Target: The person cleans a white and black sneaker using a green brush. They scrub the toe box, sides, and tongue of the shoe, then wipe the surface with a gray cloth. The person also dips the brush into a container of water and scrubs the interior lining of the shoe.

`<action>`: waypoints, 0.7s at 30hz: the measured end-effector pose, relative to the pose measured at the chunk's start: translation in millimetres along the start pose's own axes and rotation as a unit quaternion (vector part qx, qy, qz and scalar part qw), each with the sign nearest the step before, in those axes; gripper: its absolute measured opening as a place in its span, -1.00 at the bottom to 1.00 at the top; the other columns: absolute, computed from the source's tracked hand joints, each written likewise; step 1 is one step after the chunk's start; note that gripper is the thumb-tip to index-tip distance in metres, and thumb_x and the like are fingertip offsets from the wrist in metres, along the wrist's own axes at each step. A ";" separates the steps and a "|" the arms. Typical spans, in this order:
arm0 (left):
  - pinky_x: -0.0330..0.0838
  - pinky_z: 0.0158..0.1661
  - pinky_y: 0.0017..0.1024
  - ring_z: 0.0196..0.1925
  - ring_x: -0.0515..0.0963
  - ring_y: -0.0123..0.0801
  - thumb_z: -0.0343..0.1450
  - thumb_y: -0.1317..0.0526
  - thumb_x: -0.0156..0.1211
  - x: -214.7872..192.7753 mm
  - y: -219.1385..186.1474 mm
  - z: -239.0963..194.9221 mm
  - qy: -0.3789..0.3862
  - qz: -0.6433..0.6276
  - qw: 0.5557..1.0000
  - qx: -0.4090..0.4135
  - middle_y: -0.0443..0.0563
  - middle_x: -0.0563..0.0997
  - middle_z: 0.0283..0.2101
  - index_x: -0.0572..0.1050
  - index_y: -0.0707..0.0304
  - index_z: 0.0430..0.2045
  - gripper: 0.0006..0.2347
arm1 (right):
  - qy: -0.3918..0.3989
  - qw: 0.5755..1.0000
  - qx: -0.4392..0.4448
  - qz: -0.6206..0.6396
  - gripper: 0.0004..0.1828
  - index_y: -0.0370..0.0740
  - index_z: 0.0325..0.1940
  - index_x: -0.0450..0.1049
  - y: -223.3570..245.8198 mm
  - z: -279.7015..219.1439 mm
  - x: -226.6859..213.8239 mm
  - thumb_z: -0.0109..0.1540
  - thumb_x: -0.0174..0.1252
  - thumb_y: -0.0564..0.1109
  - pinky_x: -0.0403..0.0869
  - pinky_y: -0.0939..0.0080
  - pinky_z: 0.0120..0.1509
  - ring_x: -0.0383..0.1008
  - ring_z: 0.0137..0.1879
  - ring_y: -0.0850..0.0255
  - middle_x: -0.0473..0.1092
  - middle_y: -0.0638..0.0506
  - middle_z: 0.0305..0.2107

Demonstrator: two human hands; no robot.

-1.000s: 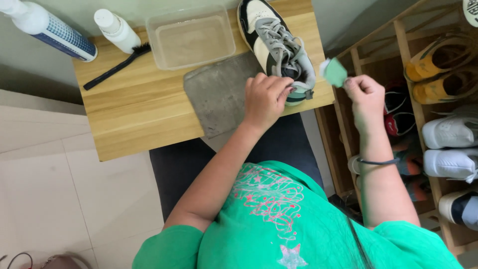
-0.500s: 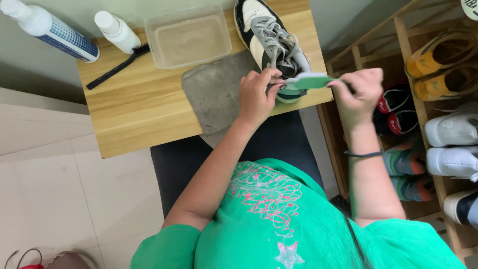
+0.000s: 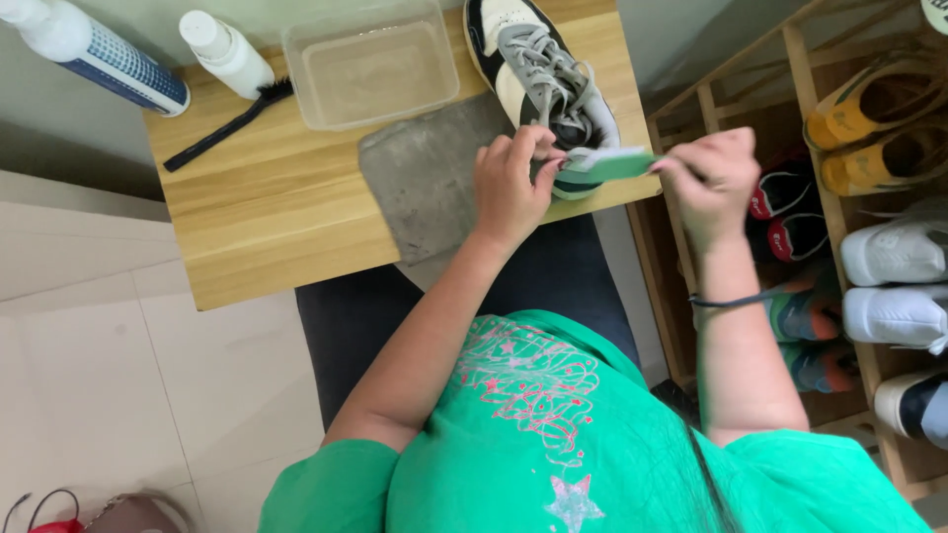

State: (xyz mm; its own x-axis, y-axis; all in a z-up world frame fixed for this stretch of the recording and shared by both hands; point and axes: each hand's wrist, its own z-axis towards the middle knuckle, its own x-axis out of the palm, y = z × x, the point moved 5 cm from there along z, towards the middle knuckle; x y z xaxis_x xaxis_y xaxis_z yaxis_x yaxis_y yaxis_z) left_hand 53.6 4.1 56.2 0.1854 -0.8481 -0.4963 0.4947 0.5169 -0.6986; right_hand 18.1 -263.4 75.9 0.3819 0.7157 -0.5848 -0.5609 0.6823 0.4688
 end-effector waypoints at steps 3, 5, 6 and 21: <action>0.39 -0.22 -0.25 -0.30 0.56 -0.28 0.35 0.18 0.36 1.0 -1.1 -1.0 0.000 -0.003 1.000 -0.006 -0.34 0.68 -0.35 0.38 -0.06 -0.16 -0.73 | -0.012 1.000 0.016 -0.008 -0.78 -0.24 -0.24 0.69 -33.4 -11.0 -13.6 0.36 0.56 -0.09 0.38 0.11 0.08 0.29 -0.17 0.04 0.43 -0.10 -0.39; 0.38 -0.21 -0.26 -0.29 0.56 -0.28 0.35 0.19 0.36 0.3 0.3 0.0 0.000 -0.008 1.000 -0.012 -0.36 0.68 -0.34 0.38 -0.06 -0.17 -0.73 | -0.004 1.000 0.008 0.001 -0.78 -0.21 -0.27 0.68 -6.4 -0.2 2.1 0.32 0.57 -0.08 0.38 0.11 0.05 0.30 -0.19 0.03 0.43 -0.09 -0.41; 0.38 -0.21 -0.27 -0.28 0.56 -0.29 0.35 0.20 0.37 -0.3 1.5 -0.4 0.001 -0.012 1.000 -0.018 -0.38 0.68 -0.33 0.38 -0.05 -0.17 -0.72 | 0.003 1.000 0.000 0.011 -0.77 -0.19 -0.29 0.67 7.8 4.2 10.9 0.28 0.58 -0.07 0.38 0.10 0.02 0.30 -0.21 0.02 0.44 -0.08 -0.43; 0.38 -0.21 -0.25 -0.28 0.58 -0.31 0.32 0.21 0.39 0.6 2.6 -0.7 0.008 -0.014 1.000 -0.021 -0.41 0.68 -0.34 0.35 -0.07 -0.15 -0.67 | 0.049 0.998 0.032 0.018 -0.85 -0.16 -0.23 0.70 8.3 17.0 9.3 0.33 0.54 -0.11 0.38 0.12 0.04 0.28 -0.20 0.07 0.44 -0.07 -0.42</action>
State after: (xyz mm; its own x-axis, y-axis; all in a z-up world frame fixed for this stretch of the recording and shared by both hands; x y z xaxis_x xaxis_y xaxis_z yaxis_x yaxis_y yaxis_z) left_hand 54.4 5.0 53.8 0.1579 -0.8606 -0.4842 0.4641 0.4975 -0.7329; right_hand 29.5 -248.5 85.6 0.2859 0.7245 -0.6272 -0.5238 0.6662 0.5309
